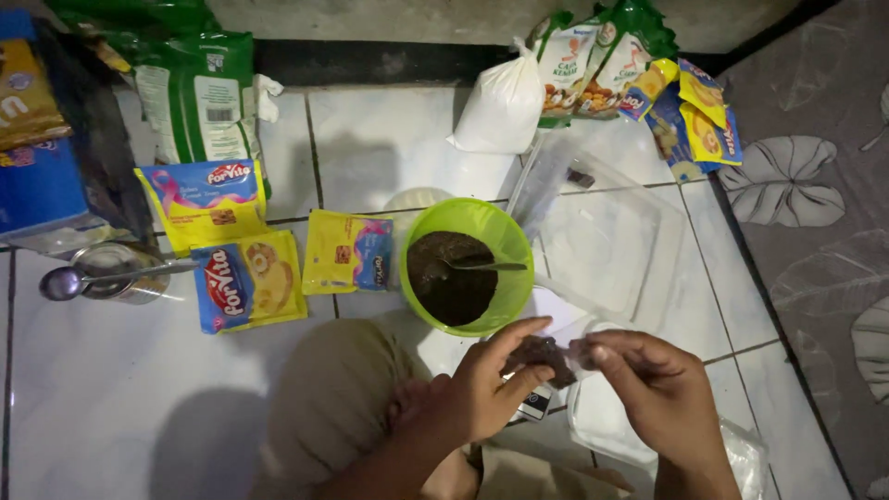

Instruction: The person measures out a dark powder into small plastic bags by hand using a spoon and a digital scale, then seals the bags.

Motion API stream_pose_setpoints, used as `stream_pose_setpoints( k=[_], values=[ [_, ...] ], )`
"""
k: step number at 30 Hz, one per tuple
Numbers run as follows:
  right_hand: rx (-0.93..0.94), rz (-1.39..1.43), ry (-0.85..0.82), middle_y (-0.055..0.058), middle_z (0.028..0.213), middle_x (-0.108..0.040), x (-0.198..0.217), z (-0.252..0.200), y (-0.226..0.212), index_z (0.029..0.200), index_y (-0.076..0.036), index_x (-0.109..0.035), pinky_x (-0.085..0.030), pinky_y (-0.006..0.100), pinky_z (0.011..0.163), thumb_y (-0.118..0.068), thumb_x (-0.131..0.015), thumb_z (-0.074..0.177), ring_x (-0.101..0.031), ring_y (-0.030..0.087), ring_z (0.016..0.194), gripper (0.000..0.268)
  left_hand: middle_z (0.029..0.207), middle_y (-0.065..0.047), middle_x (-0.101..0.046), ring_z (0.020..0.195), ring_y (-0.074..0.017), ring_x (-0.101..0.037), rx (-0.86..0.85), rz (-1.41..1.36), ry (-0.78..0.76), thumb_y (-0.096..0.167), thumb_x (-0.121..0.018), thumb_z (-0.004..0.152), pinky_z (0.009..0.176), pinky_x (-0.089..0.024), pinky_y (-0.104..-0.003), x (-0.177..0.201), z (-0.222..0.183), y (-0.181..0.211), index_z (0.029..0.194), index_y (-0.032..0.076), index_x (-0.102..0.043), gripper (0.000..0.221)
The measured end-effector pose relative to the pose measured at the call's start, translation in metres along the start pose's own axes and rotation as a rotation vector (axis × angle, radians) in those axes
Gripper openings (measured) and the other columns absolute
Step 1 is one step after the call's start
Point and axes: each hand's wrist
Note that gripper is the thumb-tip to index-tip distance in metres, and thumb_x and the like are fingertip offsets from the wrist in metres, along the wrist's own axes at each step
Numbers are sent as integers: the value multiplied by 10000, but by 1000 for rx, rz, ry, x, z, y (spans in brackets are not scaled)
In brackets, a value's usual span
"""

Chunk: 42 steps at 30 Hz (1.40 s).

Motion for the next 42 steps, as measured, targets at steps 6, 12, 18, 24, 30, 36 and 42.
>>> stream_pose_setpoints(
  k=[6,12,18,24,30,36,42],
  values=[
    [-207,-142,232,144,939,-825,4,6,8,998,6,-790,-637,333,839,-132,-721,909,-780,204,890,178,1174,-173,-748,983,-259,-772,-396,342,331,87,-646,971,837,-630,-333,23,-2,5,1239,23,-587,282],
    [-238,-334,188,40,967,-833,6,22,115,994,-77,-808,-585,257,871,-251,-716,941,-765,116,916,204,739,-70,-686,623,-134,-587,-80,-27,961,180,-614,972,612,-472,-268,85,31,-15,1011,43,-657,149],
    [-396,227,308,281,992,-747,-21,33,144,1061,86,-702,-615,493,874,-79,-662,975,-747,364,938,190,951,-130,-669,808,-197,-628,268,-259,1189,274,-652,942,717,-506,-341,132,51,-66,1100,59,-716,275],
    [-518,200,401,325,1014,-720,-20,31,181,1098,96,-705,-595,537,868,-110,-695,972,-726,396,934,242,829,-149,-653,691,-197,-608,188,-482,1095,247,-661,959,598,-504,-289,131,52,-67,1118,21,-658,276],
    [-584,169,478,287,984,-728,-10,26,206,1097,47,-733,-611,502,827,-145,-755,931,-731,356,890,255,824,-147,-693,697,-228,-633,272,-424,1119,258,-645,978,609,-491,-344,130,53,-65,1137,41,-699,275],
    [-618,149,487,330,1053,-707,-13,25,195,1255,80,-665,-625,506,830,-173,-774,907,-739,395,899,444,861,-165,-675,712,-233,-621,265,-372,1085,257,-597,998,626,-514,-337,132,51,-60,1180,11,-676,315],
    [-572,165,517,329,1095,-673,-15,27,201,1346,114,-593,-610,488,825,-118,-741,916,-710,372,902,510,960,-194,-696,843,-280,-689,219,-403,1070,285,-624,1021,743,-575,-405,138,49,-79,1161,38,-697,293]
  ],
)
Point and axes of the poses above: each hand's wrist, its own z-axis towards the middle knuckle, its own x-axis out of the back of the hand, y = z × x
